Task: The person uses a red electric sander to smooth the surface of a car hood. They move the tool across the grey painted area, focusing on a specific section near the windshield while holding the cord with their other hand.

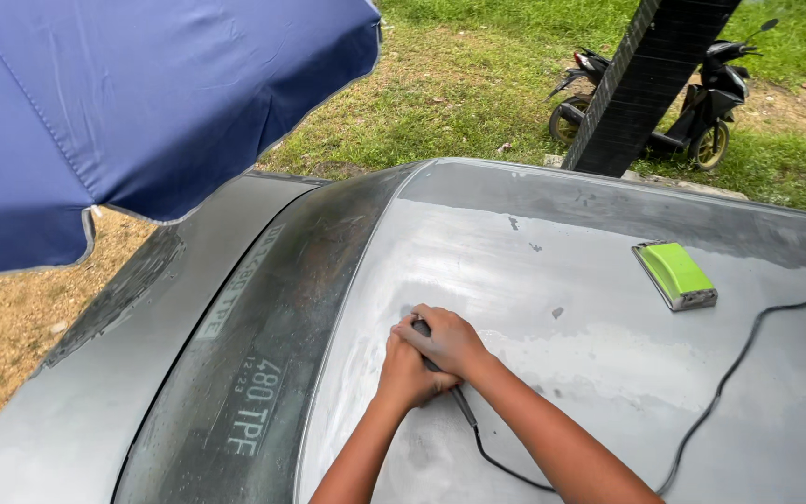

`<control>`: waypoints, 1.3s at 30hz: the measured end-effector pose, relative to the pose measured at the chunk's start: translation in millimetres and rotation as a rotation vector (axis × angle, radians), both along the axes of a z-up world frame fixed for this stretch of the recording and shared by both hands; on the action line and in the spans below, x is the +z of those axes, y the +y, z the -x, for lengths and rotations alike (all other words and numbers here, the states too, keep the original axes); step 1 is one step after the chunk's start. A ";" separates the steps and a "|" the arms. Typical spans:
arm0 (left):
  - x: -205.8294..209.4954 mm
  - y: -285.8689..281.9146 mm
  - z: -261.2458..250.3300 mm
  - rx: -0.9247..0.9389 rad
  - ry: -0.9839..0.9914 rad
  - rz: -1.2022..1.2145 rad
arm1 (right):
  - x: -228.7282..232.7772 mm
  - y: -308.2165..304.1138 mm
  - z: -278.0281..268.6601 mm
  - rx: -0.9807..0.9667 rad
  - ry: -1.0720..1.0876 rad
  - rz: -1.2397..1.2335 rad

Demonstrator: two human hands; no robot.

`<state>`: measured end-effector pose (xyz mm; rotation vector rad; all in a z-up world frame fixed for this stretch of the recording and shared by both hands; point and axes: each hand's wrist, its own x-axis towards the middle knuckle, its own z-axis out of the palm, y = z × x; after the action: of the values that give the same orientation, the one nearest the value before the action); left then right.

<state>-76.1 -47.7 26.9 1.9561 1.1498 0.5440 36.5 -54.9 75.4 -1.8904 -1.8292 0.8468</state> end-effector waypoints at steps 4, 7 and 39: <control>32.3 -28.8 -12.1 0.069 0.009 0.019 | 38.5 -42.1 -5.0 -0.035 -0.179 0.226; 38.0 -46.2 -43.7 -0.107 0.056 0.175 | 38.7 -71.2 -42.9 -0.120 -0.110 0.300; 1.2 30.1 -100.5 0.099 -0.092 0.070 | -38.1 -8.7 -91.2 0.022 -0.158 0.045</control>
<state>24.4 -17.6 28.1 1.8034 1.1964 0.6300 127.7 -63.6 37.3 -2.0199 -1.9408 0.7718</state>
